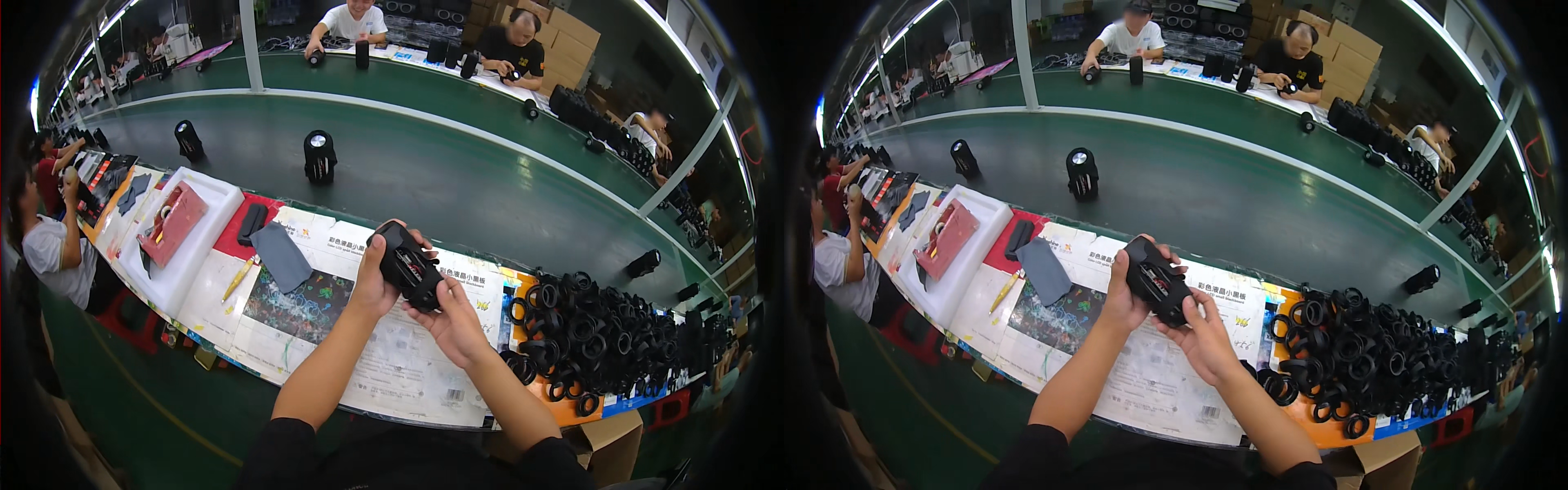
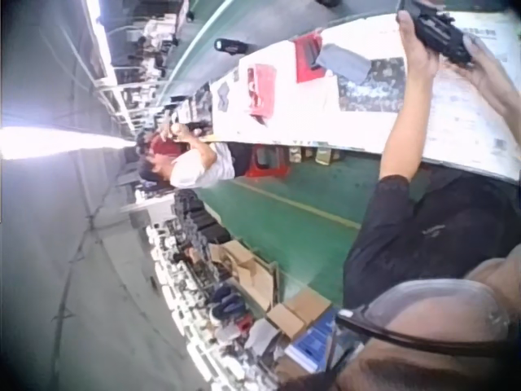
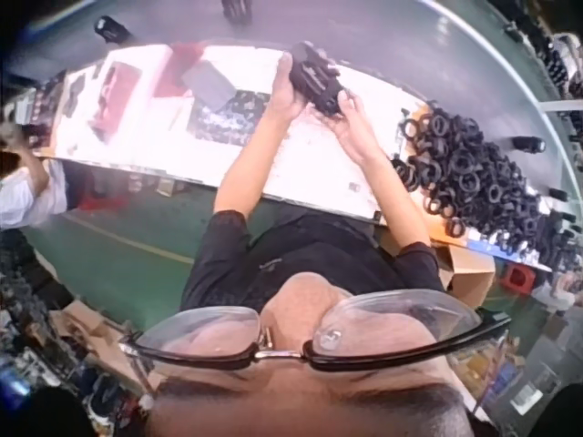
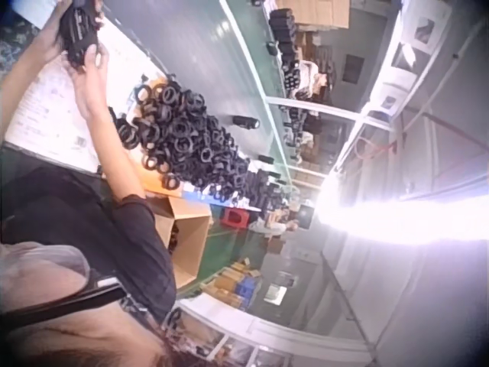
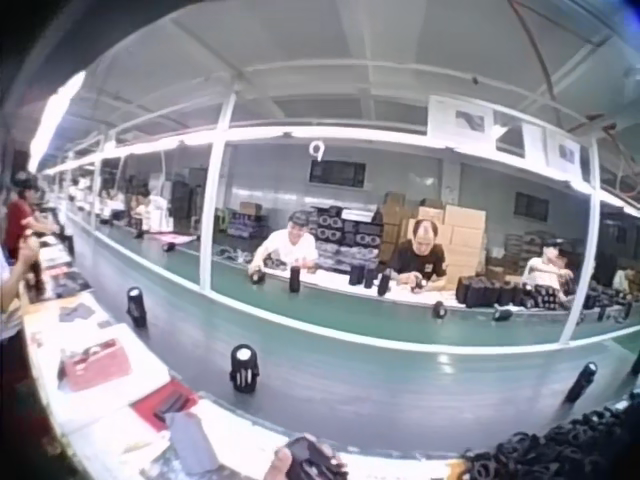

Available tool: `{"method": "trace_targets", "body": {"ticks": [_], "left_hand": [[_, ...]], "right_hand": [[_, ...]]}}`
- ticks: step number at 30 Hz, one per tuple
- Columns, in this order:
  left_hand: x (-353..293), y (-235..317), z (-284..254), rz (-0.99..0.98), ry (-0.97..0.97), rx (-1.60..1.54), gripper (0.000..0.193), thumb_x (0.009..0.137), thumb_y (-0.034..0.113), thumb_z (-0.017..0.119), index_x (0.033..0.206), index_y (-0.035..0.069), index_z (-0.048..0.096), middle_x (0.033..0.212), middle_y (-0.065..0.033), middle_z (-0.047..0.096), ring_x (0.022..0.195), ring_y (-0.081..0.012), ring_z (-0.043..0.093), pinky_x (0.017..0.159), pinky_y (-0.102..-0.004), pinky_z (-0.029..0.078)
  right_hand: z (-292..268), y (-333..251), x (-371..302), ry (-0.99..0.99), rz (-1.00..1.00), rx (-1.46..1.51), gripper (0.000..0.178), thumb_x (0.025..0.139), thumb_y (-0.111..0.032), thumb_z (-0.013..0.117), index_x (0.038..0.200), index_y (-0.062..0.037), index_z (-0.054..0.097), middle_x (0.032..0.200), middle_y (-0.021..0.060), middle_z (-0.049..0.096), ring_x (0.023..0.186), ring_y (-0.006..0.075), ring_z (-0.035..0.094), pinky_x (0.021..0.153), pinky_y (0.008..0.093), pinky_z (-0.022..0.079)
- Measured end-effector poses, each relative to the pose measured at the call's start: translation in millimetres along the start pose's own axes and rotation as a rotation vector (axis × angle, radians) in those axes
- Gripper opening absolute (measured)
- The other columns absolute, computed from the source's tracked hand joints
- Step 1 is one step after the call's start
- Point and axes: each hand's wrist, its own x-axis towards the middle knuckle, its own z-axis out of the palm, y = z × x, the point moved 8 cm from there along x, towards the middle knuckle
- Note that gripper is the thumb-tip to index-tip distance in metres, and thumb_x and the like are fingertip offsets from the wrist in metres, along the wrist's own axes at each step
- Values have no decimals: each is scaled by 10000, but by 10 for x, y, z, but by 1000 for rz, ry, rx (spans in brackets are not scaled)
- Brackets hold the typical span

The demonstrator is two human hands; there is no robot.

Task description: Assembling electronic components by fitting rubber rings or gaskets onto black cylindrical devices on a factory production line.

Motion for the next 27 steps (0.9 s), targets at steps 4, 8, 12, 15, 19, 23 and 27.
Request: {"method": "trace_targets", "body": {"ticks": [4,8,12,15,19,23,27], "left_hand": [[37,98,-232,-4,186,243,635,1038,281,783,1566,90,486,1514,-99,547,1387,-226,560,1193,-393,459],[86,288,-533,114,278,866,555,995,130,813,1488,59,568,1500,-96,556,1370,-206,567,1079,-352,542],[101,148,-921,123,316,1033,340,1003,77,791,1320,33,675,1302,-88,693,1188,-181,673,981,-317,584],[124,132,-945,150,343,1042,278,1015,48,763,1281,34,685,1229,-63,721,1148,-164,690,957,-311,594],[381,574,-821,424,429,1191,385,971,7,753,1335,44,632,1331,-98,664,1251,-214,647,998,-357,584],[925,1247,-1012,641,695,1643,880,825,195,906,1546,9,436,1514,-219,538,1471,-419,428,1245,-527,347],[1424,1822,-1454,483,591,1458,1086,777,356,997,1592,-7,377,1579,-286,512,1448,-412,539,1219,-483,426]], "right_hand": [[-159,-917,315,48,-436,-637,487,1139,-333,667,1538,-112,496,1215,81,659,1033,171,679,903,325,587],[1,-2006,658,84,-770,-1373,533,992,-349,840,1462,-172,664,1129,154,665,966,286,697,880,380,587],[-373,-2267,1186,136,-635,-1697,581,1011,-398,798,1548,-261,626,1196,217,653,1088,397,684,972,456,566],[-681,-2263,1504,136,-490,-1809,699,1021,-428,782,1661,-327,523,1279,242,649,1210,421,643,1055,479,530],[-689,-2303,1440,141,-451,-1833,704,1018,-412,782,1663,-298,524,1415,255,637,1307,435,603,1111,492,522],[-472,-2382,1023,179,-661,-1862,708,1010,-361,793,1653,-216,533,1503,232,608,1359,433,575,1150,505,503],[56,-2147,429,-55,-875,-1590,602,998,-263,801,1542,-95,606,1461,231,635,1364,428,574,1174,493,481]]}}
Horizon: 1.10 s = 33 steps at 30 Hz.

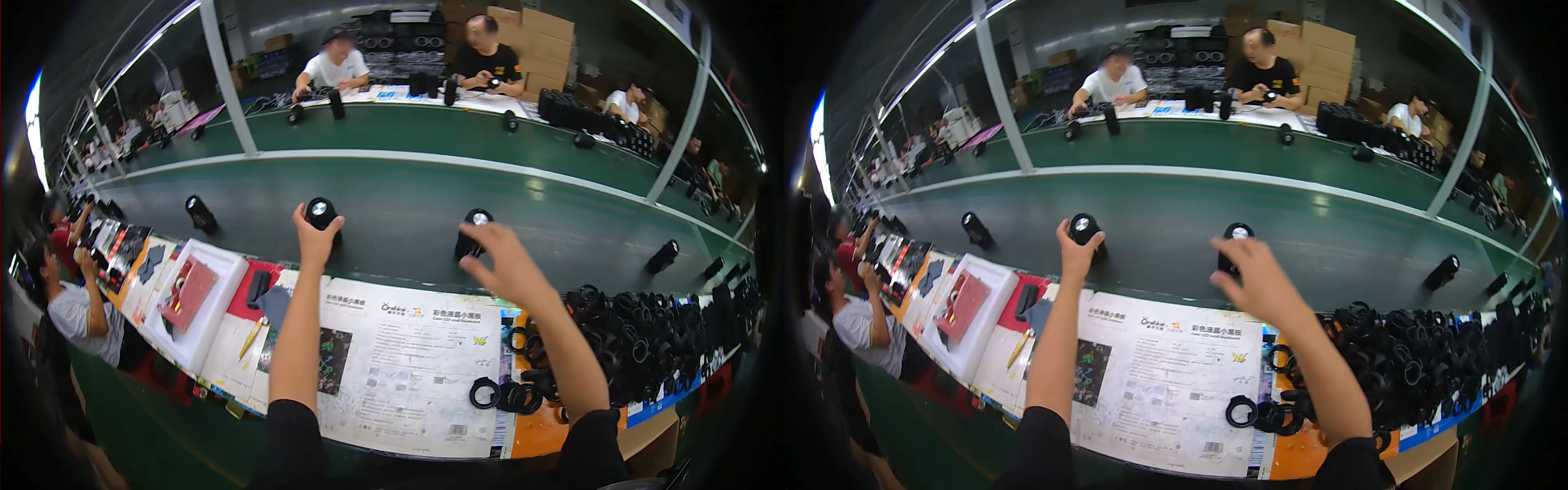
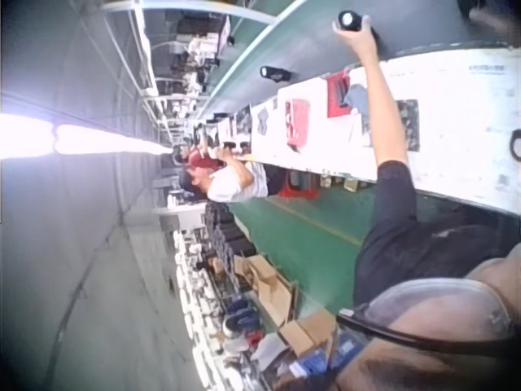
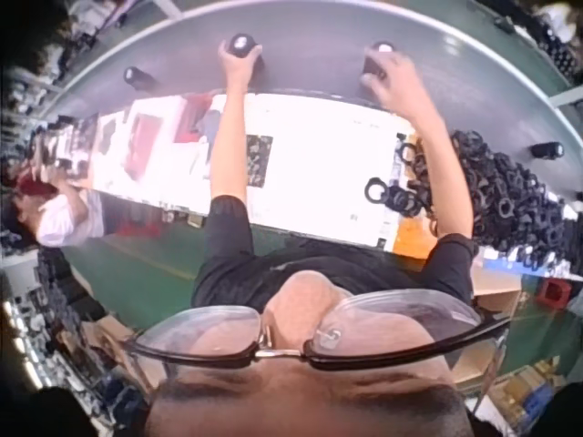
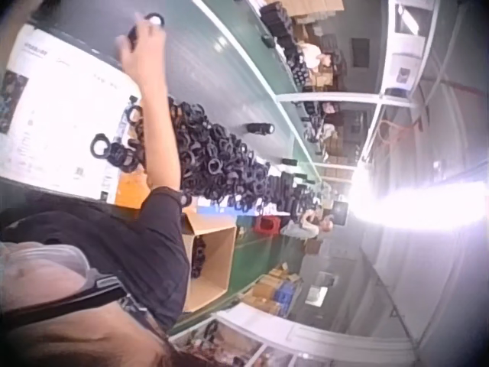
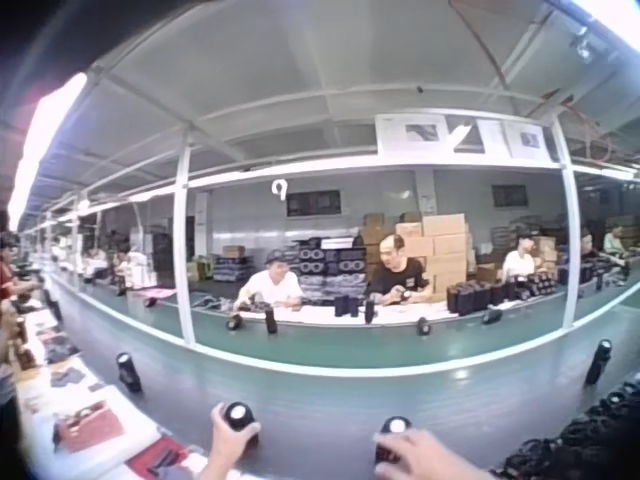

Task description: Assembling electronic components by fitting rubber rings or gaskets onto black cylindrical devices on a factory production line.

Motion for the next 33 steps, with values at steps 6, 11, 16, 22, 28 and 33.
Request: {"method": "trace_targets", "body": {"ticks": [6,11,16,22,28,33], "left_hand": [[-110,286,251,14,-207,77,780,859,286,962,1456,-13,557,1280,-170,733,1173,-289,717,1048,-402,557],[-1113,722,464,-433,-359,-468,697,919,334,931,1427,1,590,1155,-49,695,1003,-144,694,761,-317,583],[-2384,1692,703,-669,-479,-562,660,927,415,916,1357,32,594,1133,-45,673,1012,-130,691,795,-314,591],[-2631,2092,861,-541,-689,-1122,517,991,326,835,1365,39,624,1300,-146,722,1336,-345,678,1124,-476,578],[-2693,1964,893,-403,-478,-1234,546,974,334,833,1358,17,609,1251,-167,719,1286,-399,698,1106,-562,600],[-2632,2090,885,-326,-610,-1277,654,895,399,883,1343,28,584,1176,-135,668,1103,-330,722,1021,-529,631]], "right_hand": [[-19,-459,-766,-91,118,201,487,1051,-276,761,1489,-87,662,1483,182,619,1400,384,570,1180,465,480],[168,-549,-1142,16,223,297,811,1033,-325,783,1700,-83,391,1607,263,475,1485,450,468,1255,511,393],[518,-519,-1294,163,275,369,979,990,-301,848,1704,20,260,1623,321,423,1519,472,442,1260,509,386],[711,-316,-1469,140,454,1247,882,929,-37,893,1649,-11,386,1522,140,557,1386,218,607,1168,383,531],[777,-408,-1527,150,433,1096,866,913,-38,904,1637,-1,431,1524,157,566,1389,229,615,1180,393,529],[688,-482,-1554,261,317,1006,868,900,-112,934,1623,4,468,1505,192,616,1363,267,663,1152,416,569]]}}
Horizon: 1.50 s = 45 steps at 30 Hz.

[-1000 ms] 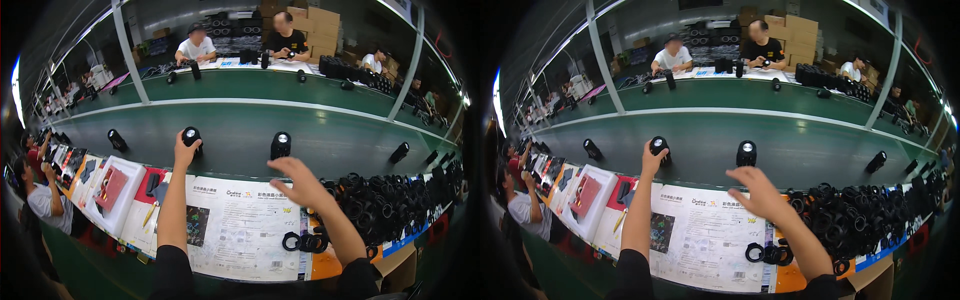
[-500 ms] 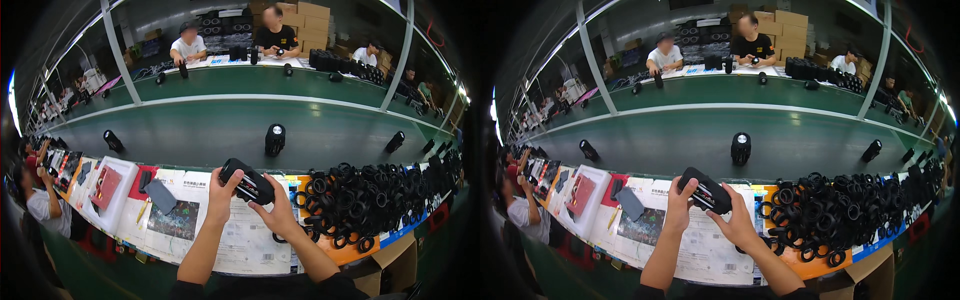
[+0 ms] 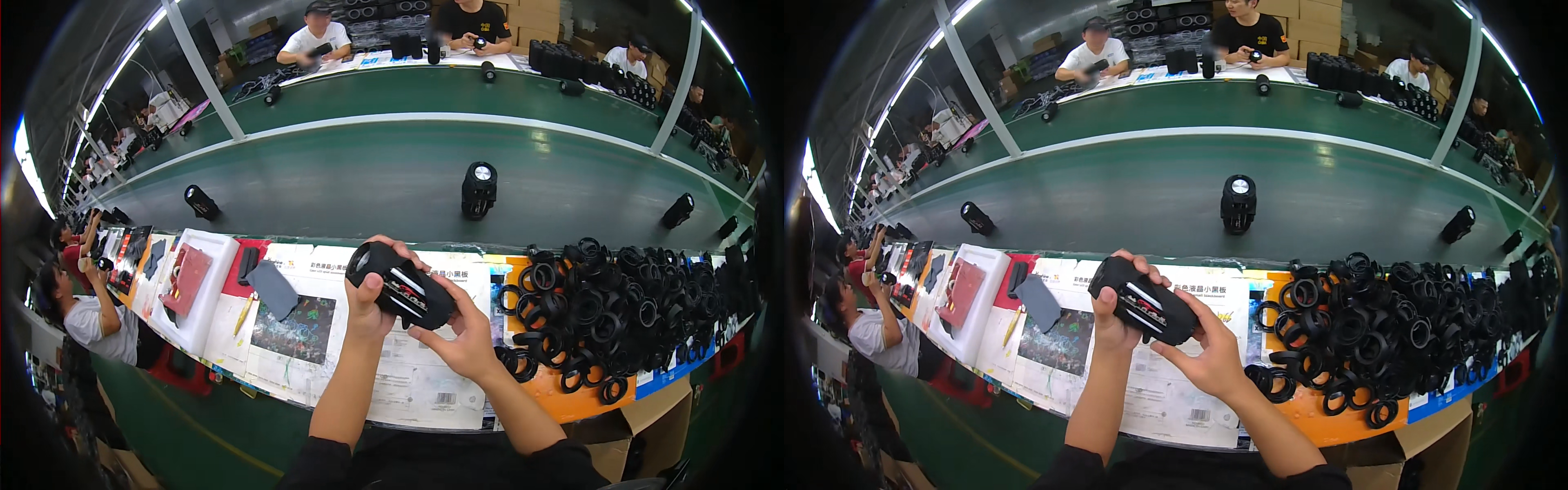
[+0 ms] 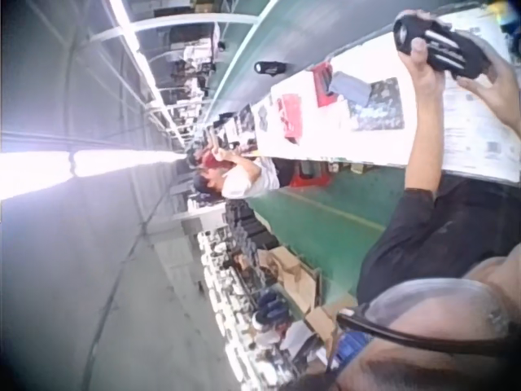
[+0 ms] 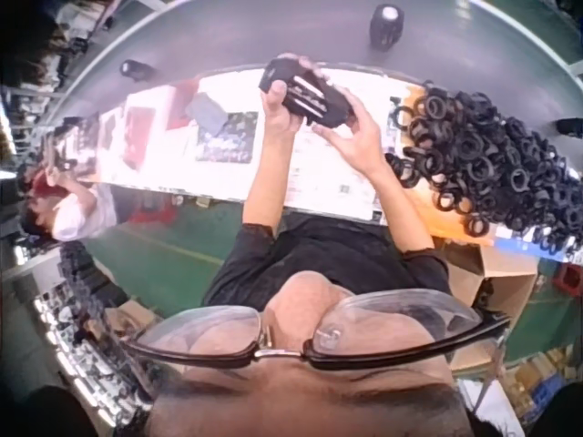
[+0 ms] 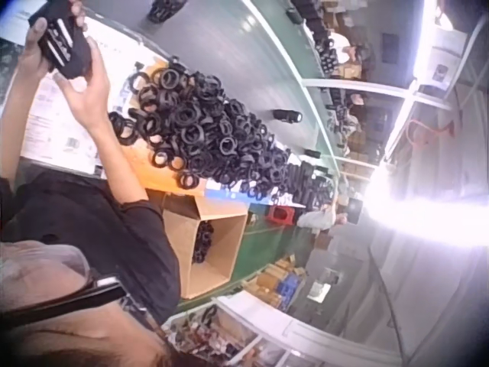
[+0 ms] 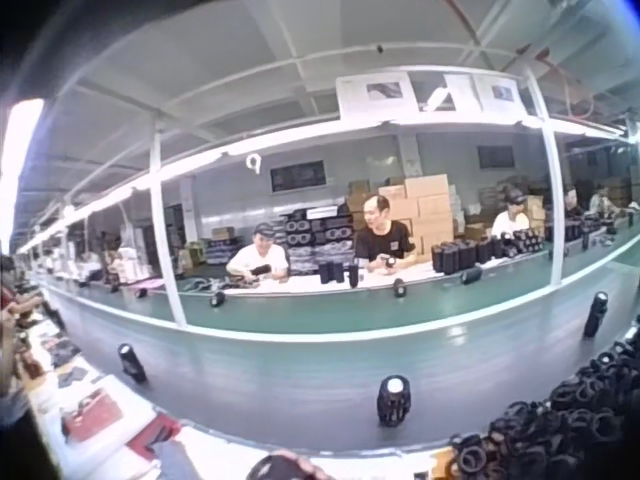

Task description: Assembling electronic components by fitting rubber rings or gaskets onto black cylindrical devices on a factory production line.

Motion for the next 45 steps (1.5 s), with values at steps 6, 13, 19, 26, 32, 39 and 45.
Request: {"method": "trace_targets", "body": {"ticks": [6,13,19,26,32,39,45], "left_hand": [[58,-164,-69,-135,-29,-43,590,913,332,887,1333,50,584,1162,-123,670,1093,-314,725,990,-481,638],[-104,-305,-145,-124,33,3,547,901,288,909,1287,48,605,1116,-124,699,1064,-300,733,963,-454,632],[-112,-113,-235,-27,107,65,581,913,277,886,1348,18,602,1129,-147,694,1060,-314,739,961,-467,648],[-88,-140,-285,-173,-88,-66,630,895,389,901,1324,35,606,1129,-138,676,1071,-325,734,990,-482,632],[-159,-244,-377,-167,25,-99,587,931,389,857,1317,24,608,1104,-144,693,1051,-319,743,932,-475,661],[-168,-155,-367,-77,100,25,642,932,408,875,1359,15,598,1145,-152,701,1052,-318,750,937,-466,659],[-173,-196,-323,-139,-87,-52,817,843,467,952,1414,16,580,1186,-159,686,1096,-325,737,966,-461,645]], "right_hand": [[-108,28,20,-9,-9,-200,848,880,-186,957,1572,33,517,1445,203,657,1300,285,698,1112,410,573],[-43,-111,28,-17,-146,-476,784,876,-192,930,1504,70,541,1336,258,683,1221,387,713,1044,427,572],[84,-178,36,-11,-234,-473,792,879,-158,925,1527,68,530,1340,257,683,1243,385,711,1046,424,580],[111,-30,-35,-59,-116,-401,813,881,-204,939,1534,70,540,1356,262,699,1240,362,728,1056,416,581],[102,139,-44,-88,-32,-343,848,884,-235,944,1556,66,522,1358,262,706,1246,350,730,1060,421,580],[144,24,-36,-12,-154,-428,822,861,-193,950,1531,58,546,1369,251,702,1253,345,725,1076,409,568],[131,122,-72,-63,-32,-365,874,868,-191,954,1573,77,513,1390,242,695,1268,294,716,1078,390,566]]}}
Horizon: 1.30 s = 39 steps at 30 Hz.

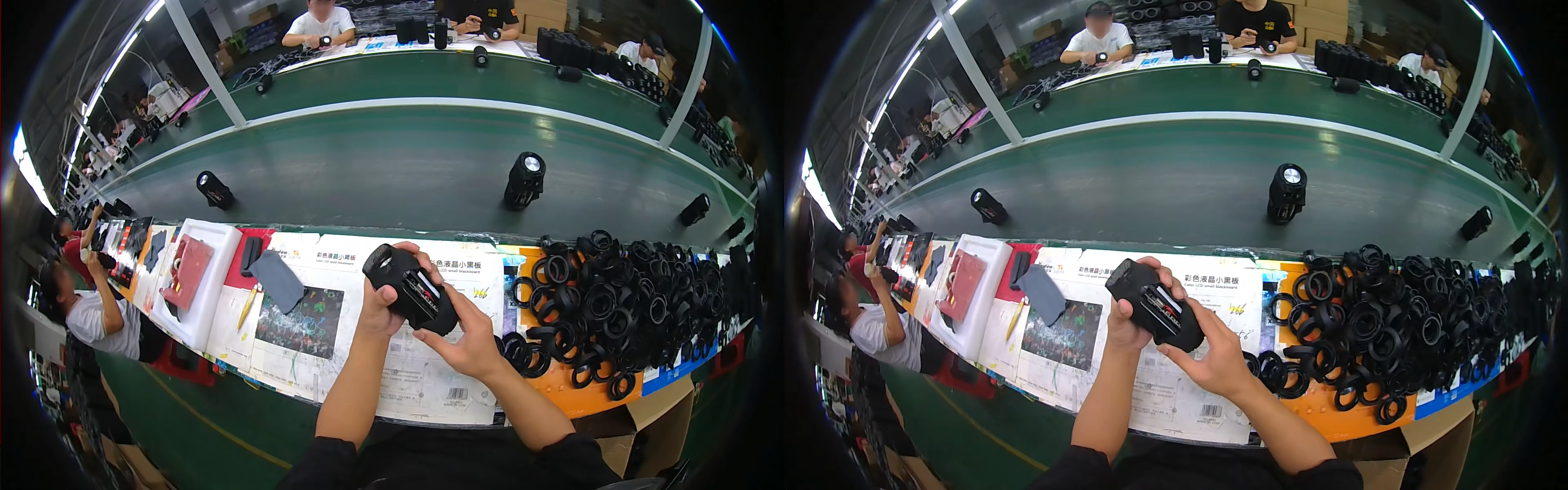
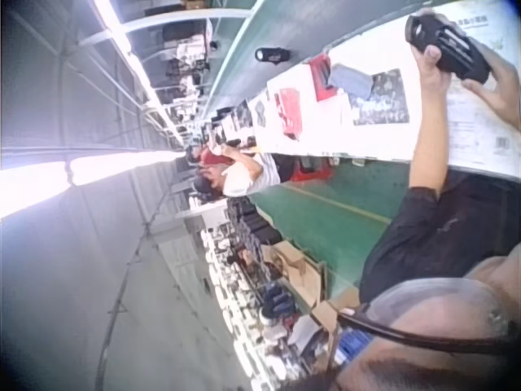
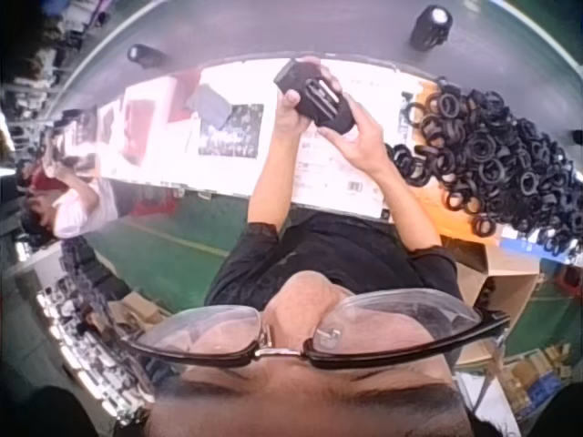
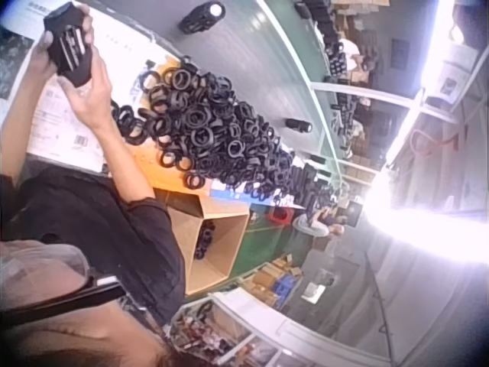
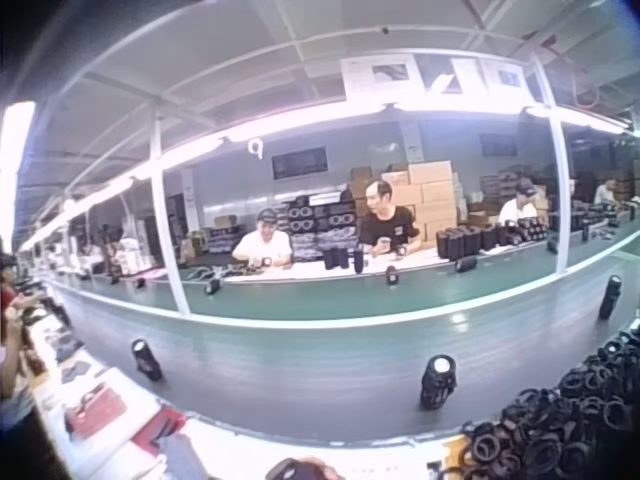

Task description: Assembling electronic components by fitting rubber rings or gaskets onto black cylindrical devices on a factory production line.

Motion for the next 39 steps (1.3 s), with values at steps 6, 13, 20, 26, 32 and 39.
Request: {"method": "trace_targets", "body": {"ticks": [6,13,20,26,32,39], "left_hand": [[-12,-39,-46,-32,25,13,734,847,409,947,1370,20,608,1141,-156,703,1080,-324,742,964,-461,642],[-7,-75,56,-59,70,76,630,870,348,925,1317,18,627,1110,-149,716,1060,-317,750,955,-457,640],[-20,0,10,-46,61,76,582,880,344,902,1280,17,636,1105,-152,726,1061,-320,755,960,-453,637],[-40,38,46,-82,-11,73,550,876,313,878,1272,20,633,1106,-154,728,1076,-317,755,968,-454,636],[-52,30,22,-113,11,106,545,871,318,881,1255,18,637,1097,-153,738,1057,-313,759,965,-455,637],[-37,-71,-198,-61,101,130,535,880,339,882,1235,21,639,1072,-151,736,1015,-306,761,945,-457,640]], "right_hand": [[-12,68,-10,8,-15,39,840,879,-273,954,1531,72,552,1317,245,721,1199,329,747,1008,400,596],[-39,-49,-8,59,-98,-89,847,870,-241,952,1529,90,535,1331,266,707,1205,364,744,1015,411,597],[2,-81,-31,106,-175,-149,859,848,-204,959,1531,103,537,1330,283,716,1208,359,758,1031,417,599],[4,-121,-52,79,-158,-125,823,851,-197,960,1497,108,551,1318,270,712,1187,375,753,1013,424,604],[-12,-109,-40,51,-154,-113,824,858,-217,959,1500,101,552,1295,264,719,1162,358,759,990,409,607],[39,61,2,-25,63,-66,809,941,-370,886,1545,41,540,1415,274,671,1305,418,669,1135,468,518]]}}
